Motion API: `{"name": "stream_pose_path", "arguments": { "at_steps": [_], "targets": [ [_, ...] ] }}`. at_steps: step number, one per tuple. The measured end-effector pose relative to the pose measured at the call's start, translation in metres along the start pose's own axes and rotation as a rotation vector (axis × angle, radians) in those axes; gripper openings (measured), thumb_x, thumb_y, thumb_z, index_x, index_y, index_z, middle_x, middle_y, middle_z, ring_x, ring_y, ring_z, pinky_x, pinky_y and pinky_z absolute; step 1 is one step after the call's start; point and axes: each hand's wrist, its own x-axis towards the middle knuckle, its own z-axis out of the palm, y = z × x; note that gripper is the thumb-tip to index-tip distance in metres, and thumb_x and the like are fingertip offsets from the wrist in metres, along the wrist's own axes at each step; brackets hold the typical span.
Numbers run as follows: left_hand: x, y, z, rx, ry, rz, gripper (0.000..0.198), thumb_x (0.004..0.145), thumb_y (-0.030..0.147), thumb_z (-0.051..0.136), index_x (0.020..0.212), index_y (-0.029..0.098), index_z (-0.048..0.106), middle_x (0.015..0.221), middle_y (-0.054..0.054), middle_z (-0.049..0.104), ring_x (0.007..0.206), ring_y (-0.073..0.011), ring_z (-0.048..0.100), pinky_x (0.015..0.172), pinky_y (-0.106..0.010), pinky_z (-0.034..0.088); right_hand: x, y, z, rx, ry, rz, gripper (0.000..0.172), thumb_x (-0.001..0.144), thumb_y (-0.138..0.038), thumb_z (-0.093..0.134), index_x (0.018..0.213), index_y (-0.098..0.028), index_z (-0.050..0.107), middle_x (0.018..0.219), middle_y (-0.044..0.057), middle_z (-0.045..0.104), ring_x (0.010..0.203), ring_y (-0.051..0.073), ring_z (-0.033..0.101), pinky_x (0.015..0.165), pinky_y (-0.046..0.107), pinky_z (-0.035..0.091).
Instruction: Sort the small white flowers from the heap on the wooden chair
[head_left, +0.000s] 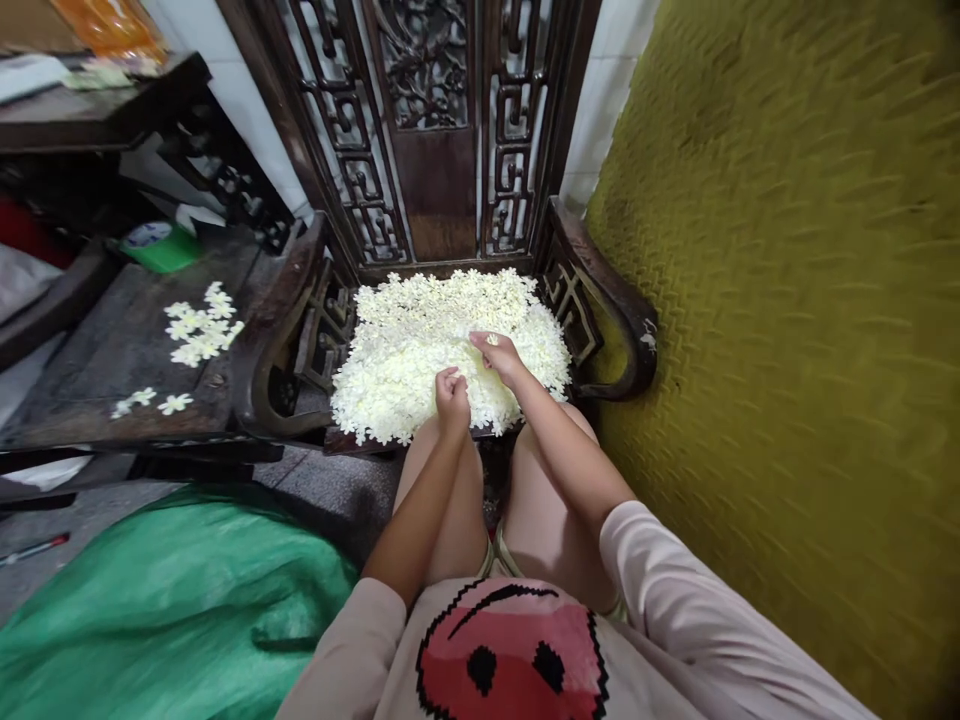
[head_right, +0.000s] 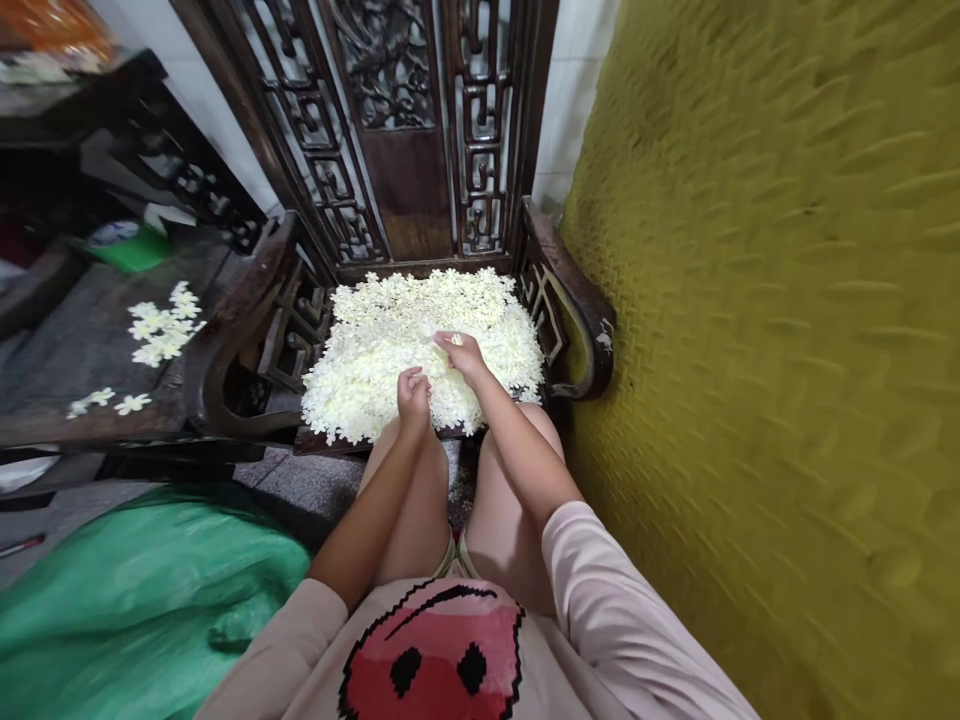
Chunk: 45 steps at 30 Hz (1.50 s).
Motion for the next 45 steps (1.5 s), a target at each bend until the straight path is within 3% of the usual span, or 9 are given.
{"name": "stream_pose_path", "arguments": {
  "at_steps": [10,16,19,22,24,28,32,36,45],
  "targets": [
    [0.0,0.002,0.007,0.125,-0.081,-0.108,0.011,0.074,0.018,0.047,0.082,0.017,0.054,0.061,0.002,0.047,0.056,-0.0101,0.045,0.056,-0.023,0.037,-0.009,-0.002,-0.017,0.179,0.075,0.085,0.022,0.071,-0.035,0.065,0.073,-0.015,0.056,0.048,-0.009,0.039,0.033,0.002,0.031,0.034,0.017,0.023],
    [-0.014,0.008,0.02,0.248,-0.231,-0.046,0.013,0.076,0.024,0.047,0.081,0.018,0.057,0.062,0.002,0.05,0.056,-0.0104,0.045,0.056,-0.023,0.037,-0.002,0.0,-0.018,0.203,0.187,0.146,0.013,0.072,-0.026,0.06,0.069,-0.016,0.052,0.046,-0.01,0.038,0.031,0.003,0.03,0.034,0.018,0.024],
    [-0.021,0.024,0.016,0.317,-0.148,0.106,0.016,0.077,0.025,0.047,0.086,0.018,0.058,0.063,0.002,0.052,0.059,-0.0111,0.047,0.06,-0.024,0.04,0.001,0.001,-0.021,0.208,0.224,0.174,0.01,0.072,-0.021,0.057,0.067,-0.017,0.049,0.045,-0.01,0.037,0.031,0.003,0.029,0.033,0.018,0.023],
    [-0.019,0.034,-0.019,0.388,0.014,0.251,0.02,0.078,0.029,0.046,0.089,0.018,0.059,0.075,-0.001,0.058,0.071,-0.013,0.053,0.069,-0.025,0.042,0.001,-0.003,-0.029,0.211,0.205,0.194,0.008,0.073,-0.019,0.055,0.068,-0.017,0.049,0.045,-0.01,0.037,0.031,0.003,0.028,0.033,0.018,0.022],
    [-0.017,0.027,-0.059,0.449,0.053,0.187,0.021,0.079,0.03,0.044,0.086,0.018,0.059,0.075,-0.001,0.058,0.07,-0.0134,0.053,0.068,-0.025,0.042,-0.001,-0.009,-0.036,0.219,0.183,0.188,0.007,0.073,-0.019,0.054,0.069,-0.017,0.049,0.046,-0.01,0.038,0.031,0.003,0.028,0.033,0.017,0.023],
    [-0.028,-0.025,-0.147,0.748,0.054,0.087,0.022,0.076,0.036,0.048,0.082,0.018,0.059,0.065,0.0,0.053,0.061,-0.0142,0.05,0.062,-0.027,0.04,-0.007,-0.024,-0.047,0.228,0.154,0.091,0.01,0.07,-0.021,0.06,0.07,-0.017,0.05,0.048,-0.009,0.038,0.034,0.002,0.03,0.033,0.017,0.022],
    [-0.059,-0.078,-0.191,1.057,0.0,0.164,0.03,0.074,0.043,0.055,0.09,0.017,0.059,0.072,-0.002,0.056,0.072,-0.0179,0.053,0.073,-0.031,0.04,-0.022,-0.033,-0.057,0.227,0.144,0.056,0.016,0.068,-0.026,0.064,0.069,-0.017,0.051,0.049,-0.009,0.037,0.034,0.002,0.031,0.033,0.017,0.023],
    [-0.071,-0.098,-0.186,1.134,-0.138,0.13,0.027,0.08,0.037,0.051,0.095,0.017,0.06,0.078,-0.005,0.06,0.077,-0.0187,0.055,0.075,-0.031,0.04,-0.043,-0.035,-0.066,0.181,0.133,-0.038,0.018,0.067,-0.03,0.065,0.072,-0.017,0.053,0.05,-0.008,0.039,0.035,0.003,0.033,0.033,0.017,0.024],
    [-0.034,-0.098,-0.142,1.086,-0.285,0.306,0.023,0.078,0.024,0.054,0.1,0.021,0.062,0.098,-0.011,0.062,0.095,-0.0245,0.056,0.079,-0.033,0.037,-0.048,-0.035,-0.073,0.035,0.264,-0.032,0.015,0.069,-0.03,0.061,0.069,-0.017,0.053,0.049,-0.008,0.041,0.033,0.004,0.034,0.033,0.019,0.022]
  ]
}}
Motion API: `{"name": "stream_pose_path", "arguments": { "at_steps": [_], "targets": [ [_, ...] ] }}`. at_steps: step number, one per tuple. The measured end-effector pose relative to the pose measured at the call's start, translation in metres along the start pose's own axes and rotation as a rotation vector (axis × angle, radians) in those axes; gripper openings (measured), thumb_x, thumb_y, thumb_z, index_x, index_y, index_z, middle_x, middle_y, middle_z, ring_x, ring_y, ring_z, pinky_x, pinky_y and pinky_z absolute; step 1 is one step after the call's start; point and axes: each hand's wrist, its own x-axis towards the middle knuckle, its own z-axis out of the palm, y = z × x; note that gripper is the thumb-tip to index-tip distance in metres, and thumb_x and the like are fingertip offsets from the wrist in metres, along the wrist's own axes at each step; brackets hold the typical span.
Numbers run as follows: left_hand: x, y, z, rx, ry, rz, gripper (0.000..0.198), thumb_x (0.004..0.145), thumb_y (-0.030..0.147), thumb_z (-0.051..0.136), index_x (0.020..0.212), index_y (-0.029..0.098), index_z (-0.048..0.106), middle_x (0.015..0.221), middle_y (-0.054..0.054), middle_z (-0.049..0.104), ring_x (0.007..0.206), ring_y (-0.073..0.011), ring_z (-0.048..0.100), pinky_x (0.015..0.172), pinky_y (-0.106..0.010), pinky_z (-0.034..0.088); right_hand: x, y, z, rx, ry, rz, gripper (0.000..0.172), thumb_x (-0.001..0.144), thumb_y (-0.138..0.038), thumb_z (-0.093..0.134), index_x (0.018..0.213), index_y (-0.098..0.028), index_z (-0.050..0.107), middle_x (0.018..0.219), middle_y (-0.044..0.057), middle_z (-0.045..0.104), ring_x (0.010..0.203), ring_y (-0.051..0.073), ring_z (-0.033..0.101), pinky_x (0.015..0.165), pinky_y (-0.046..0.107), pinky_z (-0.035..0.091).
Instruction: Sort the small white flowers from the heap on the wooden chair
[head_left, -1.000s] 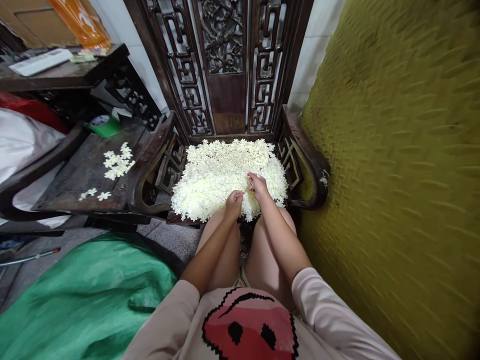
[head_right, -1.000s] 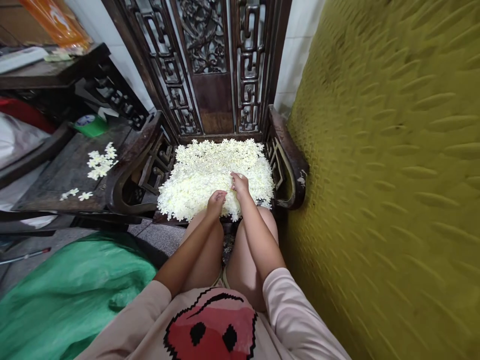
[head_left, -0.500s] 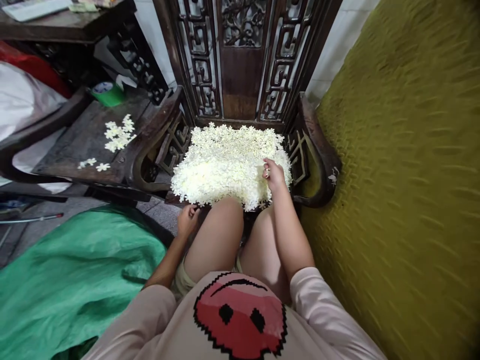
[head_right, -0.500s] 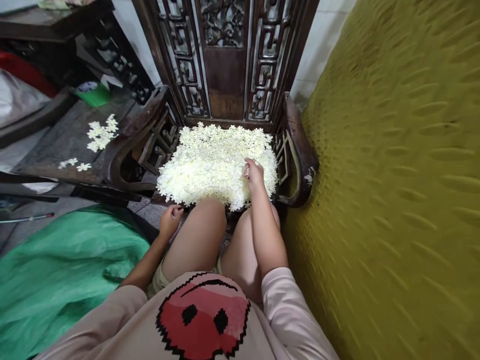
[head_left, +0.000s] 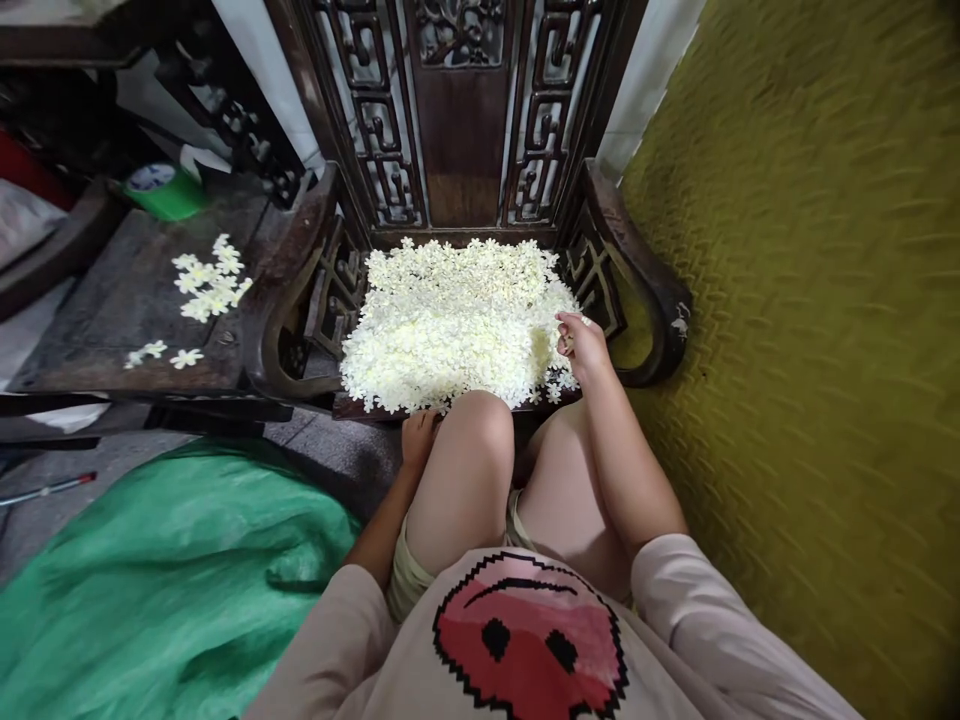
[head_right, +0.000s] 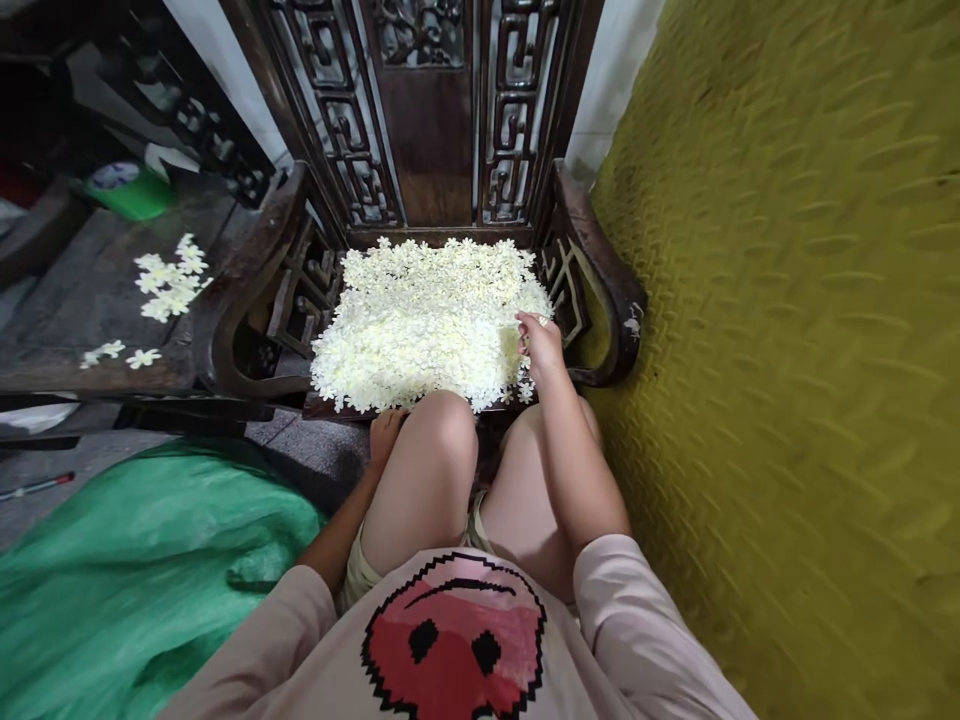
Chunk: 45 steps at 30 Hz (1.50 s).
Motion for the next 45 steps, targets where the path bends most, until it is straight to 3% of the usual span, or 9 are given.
{"name": "stream_pose_path", "arguments": {
  "at_steps": [5,12,18,24,31,39,45],
  "targets": [
    [0.009,-0.001,0.011,-0.018,-0.019,0.016,0.021,0.077,0.026,0.054,0.095,0.02,0.063,0.092,-0.01,0.065,0.09,-0.023,0.056,0.082,-0.033,0.036,-0.01,-0.006,0.007,0.0,-0.037,-0.035,0.014,0.069,-0.029,0.062,0.07,-0.017,0.054,0.049,-0.007,0.041,0.034,0.004,0.034,0.034,0.019,0.023],
    [0.015,0.002,0.018,-0.075,0.069,-0.062,0.021,0.08,0.032,0.051,0.089,0.017,0.063,0.083,-0.009,0.065,0.085,-0.0219,0.056,0.081,-0.033,0.037,-0.034,-0.015,0.0,0.009,-0.128,-0.057,0.018,0.068,-0.031,0.066,0.069,-0.017,0.054,0.05,-0.007,0.04,0.035,0.004,0.034,0.034,0.019,0.026],
    [0.023,0.002,0.015,-0.142,0.116,-0.067,0.018,0.082,0.03,0.05,0.082,0.017,0.062,0.083,-0.009,0.064,0.083,-0.0209,0.058,0.08,-0.033,0.037,-0.039,-0.022,-0.012,-0.022,-0.092,-0.063,0.022,0.066,-0.034,0.067,0.07,-0.017,0.054,0.049,-0.007,0.039,0.035,0.004,0.035,0.033,0.018,0.027],
    [0.029,0.0,0.015,-0.195,0.133,-0.069,0.013,0.079,0.029,0.053,0.072,0.019,0.055,0.073,-0.005,0.058,0.077,-0.0189,0.054,0.078,-0.032,0.038,-0.041,-0.027,-0.008,-0.014,-0.086,-0.08,0.022,0.067,-0.035,0.066,0.069,-0.018,0.054,0.049,-0.007,0.039,0.034,0.004,0.034,0.033,0.018,0.027],
    [0.025,-0.002,0.017,-0.167,0.177,-0.095,0.031,0.077,0.037,0.054,0.057,0.021,0.037,0.06,0.0,0.042,0.066,-0.0165,0.046,0.069,-0.03,0.036,-0.04,-0.017,0.0,0.007,-0.125,-0.056,0.021,0.065,-0.033,0.068,0.069,-0.017,0.054,0.05,-0.007,0.04,0.035,0.004,0.035,0.033,0.019,0.026],
    [0.025,-0.01,0.013,-0.11,0.163,-0.087,0.035,0.076,0.038,0.053,0.054,0.022,0.03,0.058,-0.001,0.041,0.065,-0.0177,0.045,0.068,-0.031,0.034,-0.036,-0.019,-0.008,0.041,-0.1,-0.073,0.021,0.066,-0.034,0.067,0.07,-0.017,0.055,0.05,-0.007,0.04,0.036,0.005,0.036,0.034,0.02,0.028],
    [0.022,-0.013,-0.001,-0.079,0.149,-0.1,0.029,0.075,0.032,0.051,0.054,0.022,0.032,0.059,-0.002,0.044,0.065,-0.0173,0.045,0.067,-0.031,0.033,-0.034,-0.018,-0.011,0.055,-0.11,-0.072,0.022,0.066,-0.034,0.068,0.07,-0.017,0.054,0.05,-0.007,0.04,0.034,0.005,0.035,0.033,0.02,0.027]
  ]
}}
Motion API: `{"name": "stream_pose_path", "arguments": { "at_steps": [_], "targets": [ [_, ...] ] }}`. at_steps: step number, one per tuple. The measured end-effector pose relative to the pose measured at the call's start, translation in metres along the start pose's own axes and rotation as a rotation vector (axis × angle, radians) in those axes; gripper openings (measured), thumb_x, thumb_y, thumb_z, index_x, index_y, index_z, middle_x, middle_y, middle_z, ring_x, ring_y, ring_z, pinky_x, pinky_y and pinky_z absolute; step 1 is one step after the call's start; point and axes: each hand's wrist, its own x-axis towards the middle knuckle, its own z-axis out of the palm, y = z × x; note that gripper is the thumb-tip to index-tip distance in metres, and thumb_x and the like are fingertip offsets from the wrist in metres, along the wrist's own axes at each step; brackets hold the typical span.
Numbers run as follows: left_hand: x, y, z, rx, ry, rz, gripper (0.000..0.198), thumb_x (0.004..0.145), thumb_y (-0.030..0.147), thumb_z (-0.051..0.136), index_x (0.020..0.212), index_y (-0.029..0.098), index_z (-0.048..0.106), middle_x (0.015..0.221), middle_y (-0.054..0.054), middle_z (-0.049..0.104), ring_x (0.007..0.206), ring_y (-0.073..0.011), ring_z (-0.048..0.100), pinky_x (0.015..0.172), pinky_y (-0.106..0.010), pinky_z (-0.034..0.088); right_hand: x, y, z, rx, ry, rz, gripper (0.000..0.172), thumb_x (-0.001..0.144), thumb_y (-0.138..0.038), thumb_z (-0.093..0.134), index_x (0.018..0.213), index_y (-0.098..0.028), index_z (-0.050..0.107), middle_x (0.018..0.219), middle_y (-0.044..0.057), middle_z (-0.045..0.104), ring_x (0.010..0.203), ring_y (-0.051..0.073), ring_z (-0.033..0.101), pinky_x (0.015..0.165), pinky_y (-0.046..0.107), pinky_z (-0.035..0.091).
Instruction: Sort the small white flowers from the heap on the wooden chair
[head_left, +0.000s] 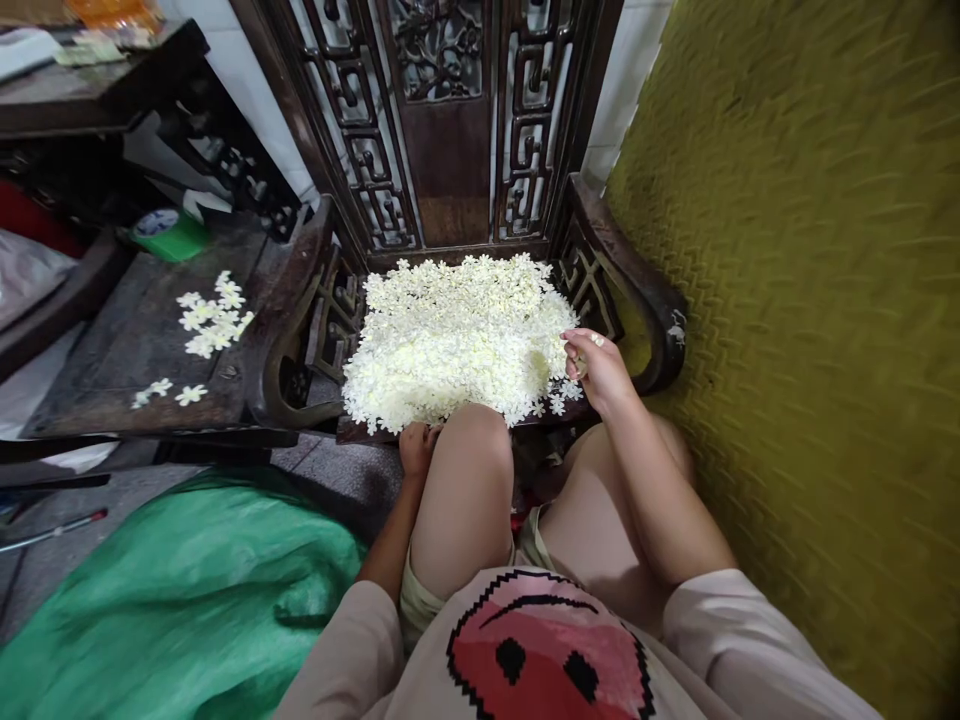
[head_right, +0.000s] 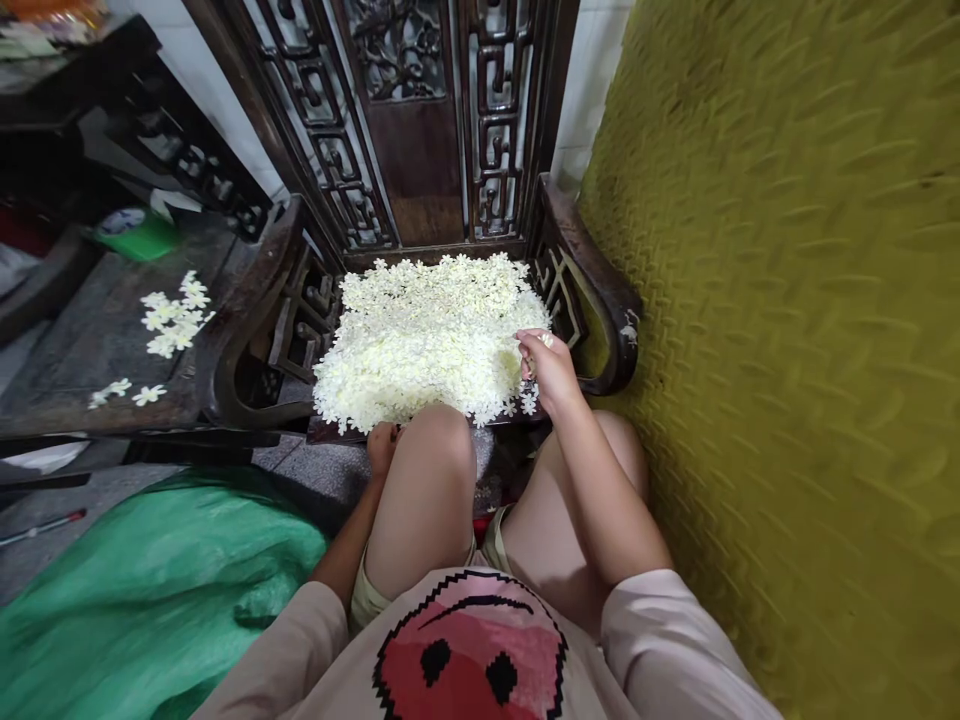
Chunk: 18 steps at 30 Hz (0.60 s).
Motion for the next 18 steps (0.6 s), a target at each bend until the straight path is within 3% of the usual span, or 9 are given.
{"name": "stream_pose_path", "arguments": {
  "at_steps": [6,13,18],
  "targets": [
    [0.003,0.0,-0.008,0.033,-0.025,-0.012,0.029,0.075,0.034,0.051,0.055,0.021,0.034,0.059,-0.002,0.045,0.064,-0.0161,0.043,0.064,-0.03,0.032,-0.003,-0.003,0.003,0.027,-0.002,-0.014,0.019,0.066,-0.032,0.067,0.069,-0.017,0.055,0.049,-0.007,0.041,0.034,0.004,0.034,0.033,0.019,0.026],
    [0.009,0.0,0.002,0.12,0.042,-0.006,0.024,0.08,0.034,0.051,0.061,0.02,0.046,0.067,-0.005,0.053,0.07,-0.0185,0.049,0.068,-0.031,0.032,-0.004,-0.001,0.008,0.004,0.016,-0.005,0.017,0.066,-0.031,0.065,0.068,-0.017,0.055,0.049,-0.007,0.041,0.036,0.004,0.034,0.033,0.018,0.026],
    [0.016,-0.007,0.005,0.187,0.017,-0.001,0.024,0.083,0.035,0.05,0.065,0.019,0.051,0.07,-0.005,0.056,0.07,-0.0178,0.05,0.066,-0.03,0.032,-0.002,0.007,0.013,-0.02,0.034,0.032,0.014,0.065,-0.027,0.064,0.069,-0.016,0.057,0.049,-0.007,0.041,0.036,0.004,0.035,0.033,0.018,0.027]
  ]
}}
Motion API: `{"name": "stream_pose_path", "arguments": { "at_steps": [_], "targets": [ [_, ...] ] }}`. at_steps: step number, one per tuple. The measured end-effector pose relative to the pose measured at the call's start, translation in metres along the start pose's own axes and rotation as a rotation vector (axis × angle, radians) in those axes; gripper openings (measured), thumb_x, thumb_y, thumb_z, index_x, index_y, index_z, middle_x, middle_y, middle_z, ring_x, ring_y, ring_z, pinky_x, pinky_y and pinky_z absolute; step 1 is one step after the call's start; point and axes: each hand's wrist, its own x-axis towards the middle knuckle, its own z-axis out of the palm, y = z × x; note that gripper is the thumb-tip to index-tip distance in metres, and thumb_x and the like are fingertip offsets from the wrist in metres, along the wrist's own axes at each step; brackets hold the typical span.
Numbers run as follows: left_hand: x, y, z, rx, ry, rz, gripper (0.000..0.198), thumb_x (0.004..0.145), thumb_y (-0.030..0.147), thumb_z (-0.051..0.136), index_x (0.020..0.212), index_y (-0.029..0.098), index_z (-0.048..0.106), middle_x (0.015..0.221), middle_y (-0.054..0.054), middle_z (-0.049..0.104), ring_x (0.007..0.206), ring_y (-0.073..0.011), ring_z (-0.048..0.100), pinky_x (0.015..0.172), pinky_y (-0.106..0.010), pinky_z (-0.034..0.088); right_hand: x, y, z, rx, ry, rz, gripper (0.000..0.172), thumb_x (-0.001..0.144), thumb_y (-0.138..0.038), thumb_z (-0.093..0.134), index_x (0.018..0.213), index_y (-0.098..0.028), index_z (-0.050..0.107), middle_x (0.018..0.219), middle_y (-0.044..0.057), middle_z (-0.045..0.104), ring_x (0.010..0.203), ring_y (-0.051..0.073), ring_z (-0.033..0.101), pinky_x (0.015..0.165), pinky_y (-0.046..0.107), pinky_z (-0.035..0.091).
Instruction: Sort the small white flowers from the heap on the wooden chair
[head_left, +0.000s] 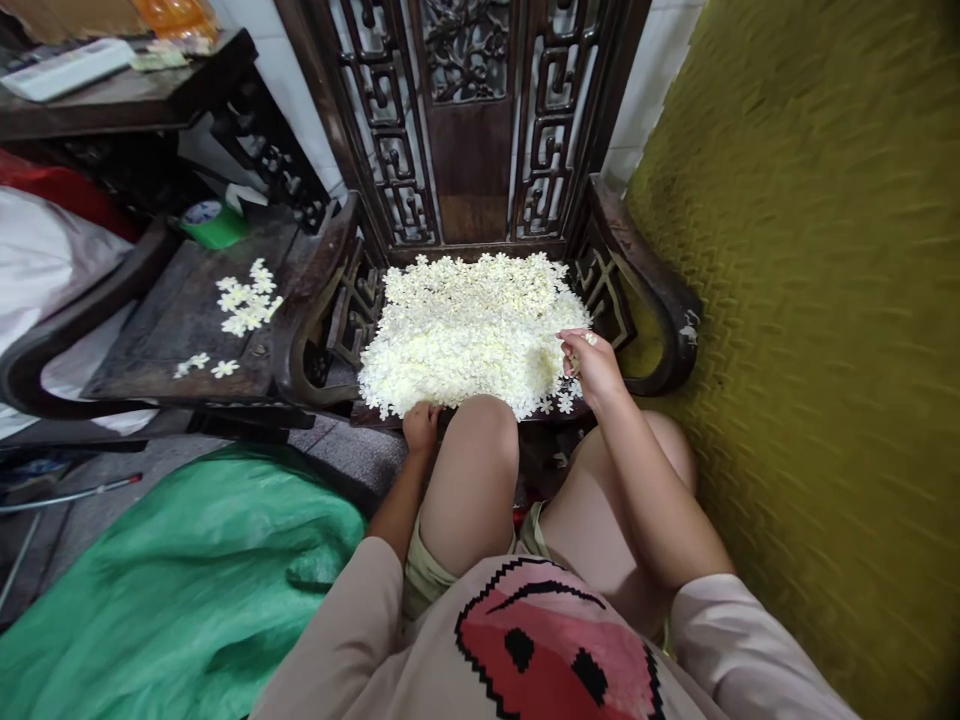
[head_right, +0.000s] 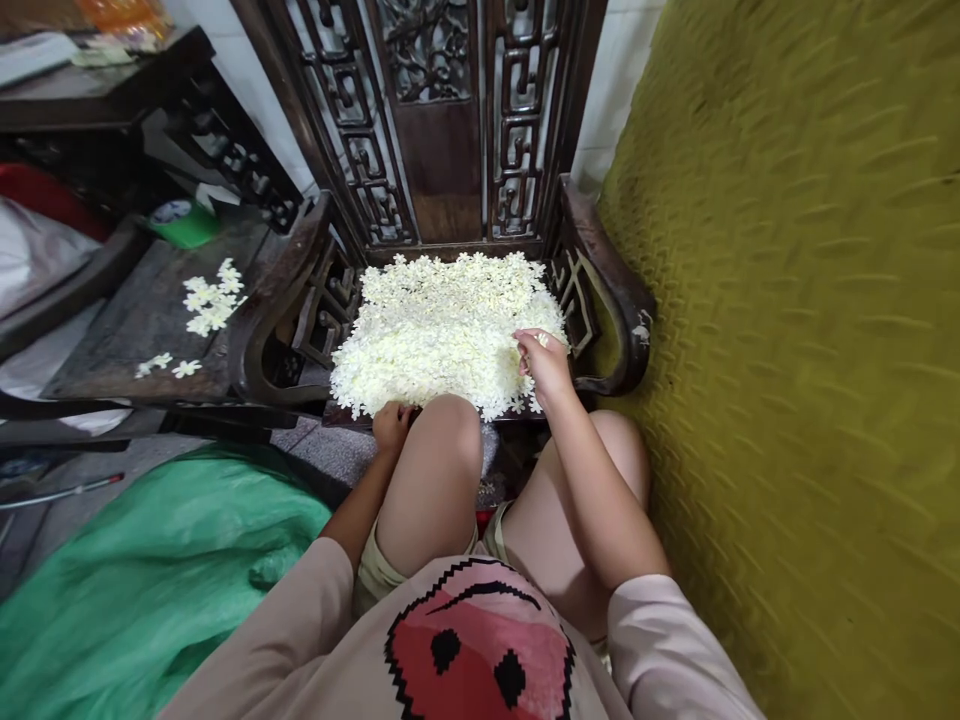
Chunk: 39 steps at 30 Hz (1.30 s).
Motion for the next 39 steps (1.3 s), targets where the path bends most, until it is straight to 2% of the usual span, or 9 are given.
{"name": "stream_pose_path", "arguments": {
  "at_steps": [8,15,21,32,35,39],
  "targets": [
    [0.009,-0.005,-0.002,0.107,-0.057,0.01,0.021,0.086,0.031,0.047,0.071,0.018,0.054,0.079,-0.006,0.06,0.078,-0.0181,0.054,0.071,-0.03,0.033,0.0,0.0,-0.005,-0.018,-0.048,-0.03,0.019,0.064,-0.031,0.065,0.071,-0.016,0.057,0.051,-0.007,0.042,0.035,0.004,0.036,0.033,0.018,0.027],
    [-0.004,-0.003,-0.002,0.144,0.022,-0.018,0.027,0.087,0.038,0.044,0.075,0.017,0.058,0.08,-0.009,0.062,0.08,-0.0206,0.054,0.073,-0.032,0.031,-0.002,-0.002,-0.004,-0.044,-0.04,-0.033,0.019,0.066,-0.032,0.064,0.071,-0.015,0.056,0.049,-0.008,0.041,0.034,0.003,0.036,0.033,0.018,0.027],
    [-0.012,0.0,-0.004,0.061,0.083,-0.025,0.025,0.085,0.038,0.048,0.084,0.017,0.061,0.087,-0.009,0.065,0.085,-0.0223,0.055,0.076,-0.034,0.034,-0.002,-0.002,-0.003,-0.04,-0.029,-0.036,0.018,0.067,-0.031,0.064,0.071,-0.015,0.055,0.049,-0.008,0.041,0.034,0.003,0.035,0.033,0.018,0.026],
    [-0.04,-0.018,-0.004,-0.284,0.109,-0.008,0.026,0.08,0.034,0.048,0.095,0.017,0.059,0.099,-0.011,0.063,0.098,-0.0224,0.056,0.091,-0.038,0.041,-0.001,0.003,-0.001,-0.063,-0.045,-0.053,0.017,0.068,-0.031,0.063,0.07,-0.016,0.055,0.051,-0.007,0.041,0.037,0.004,0.035,0.034,0.018,0.028],
    [-0.043,-0.021,-0.01,-0.334,0.105,-0.053,0.027,0.079,0.035,0.048,0.097,0.017,0.058,0.094,-0.009,0.062,0.092,-0.0209,0.057,0.087,-0.037,0.043,-0.003,0.0,-0.002,-0.054,-0.05,-0.04,0.017,0.068,-0.031,0.063,0.07,-0.016,0.055,0.051,-0.007,0.041,0.035,0.004,0.034,0.034,0.019,0.027],
    [-0.046,-0.031,-0.026,-0.401,0.084,-0.246,0.036,0.077,0.038,0.049,0.106,0.017,0.053,0.078,-0.004,0.058,0.074,-0.0177,0.057,0.076,-0.034,0.046,-0.004,-0.002,-0.001,-0.019,-0.059,-0.026,0.02,0.067,-0.033,0.065,0.07,-0.016,0.055,0.051,-0.007,0.041,0.035,0.004,0.035,0.034,0.019,0.028]
  ]
}}
